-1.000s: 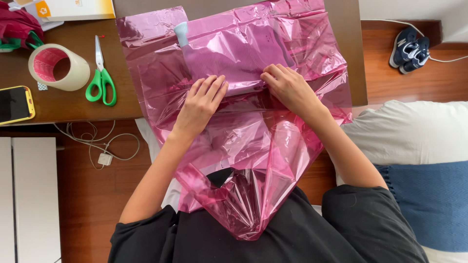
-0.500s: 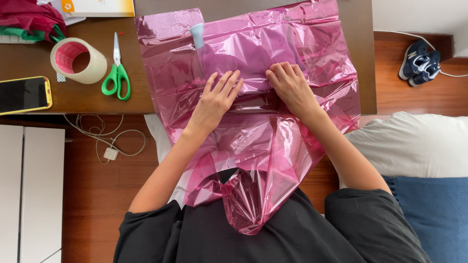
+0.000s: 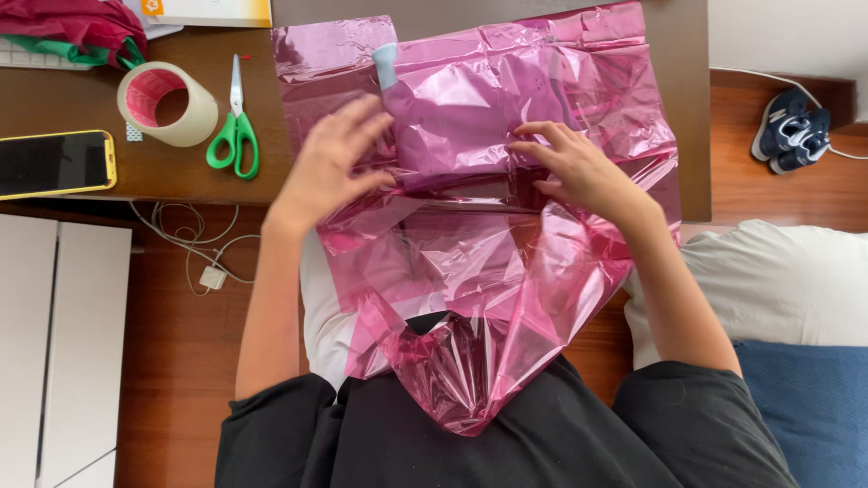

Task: The person wraps a folded light-blue shirt in pink metallic wrapping paper on a wooden table. They fold the paper around the shirt, smooth the edges, and use scissors to cut a piece of clear tape, preparing to secure the package.

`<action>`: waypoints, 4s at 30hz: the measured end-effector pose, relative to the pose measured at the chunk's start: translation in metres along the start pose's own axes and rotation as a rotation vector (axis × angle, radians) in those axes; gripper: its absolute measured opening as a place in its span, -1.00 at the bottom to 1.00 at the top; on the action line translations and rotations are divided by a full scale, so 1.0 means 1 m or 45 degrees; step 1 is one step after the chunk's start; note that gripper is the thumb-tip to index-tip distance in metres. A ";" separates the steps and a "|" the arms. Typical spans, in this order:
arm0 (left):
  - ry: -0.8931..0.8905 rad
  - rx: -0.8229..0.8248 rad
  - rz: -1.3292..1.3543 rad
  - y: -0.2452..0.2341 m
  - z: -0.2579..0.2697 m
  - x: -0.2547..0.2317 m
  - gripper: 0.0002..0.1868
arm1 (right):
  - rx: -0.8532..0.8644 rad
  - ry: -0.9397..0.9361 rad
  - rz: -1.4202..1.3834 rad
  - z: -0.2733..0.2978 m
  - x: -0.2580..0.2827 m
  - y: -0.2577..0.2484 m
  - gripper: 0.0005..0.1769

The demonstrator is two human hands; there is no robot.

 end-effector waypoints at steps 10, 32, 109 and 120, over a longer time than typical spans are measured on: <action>-0.171 -0.072 0.379 0.007 -0.037 0.070 -0.41 | 0.335 -0.109 -0.954 0.010 -0.011 -0.026 -0.59; 0.266 -0.256 0.201 0.041 -0.003 -0.051 -0.71 | 0.515 -0.074 -0.650 0.019 0.012 -0.020 -0.73; 0.031 -0.213 -0.092 0.117 -0.006 -0.048 -0.63 | -0.366 -0.116 0.376 -0.016 -0.004 0.045 -0.39; -0.341 -0.028 0.134 0.096 0.015 -0.019 -0.51 | -0.312 -0.039 0.514 -0.032 -0.008 0.048 -0.25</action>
Point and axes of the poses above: each hand's wrist, its own z-axis away from the middle knuckle, its own y-axis out of the palm, x = y × z, the point moved 2 cm from there along -z, towards the middle knuckle, and after that the axes turned 4 degrees about -z, right-handed, at the moved point
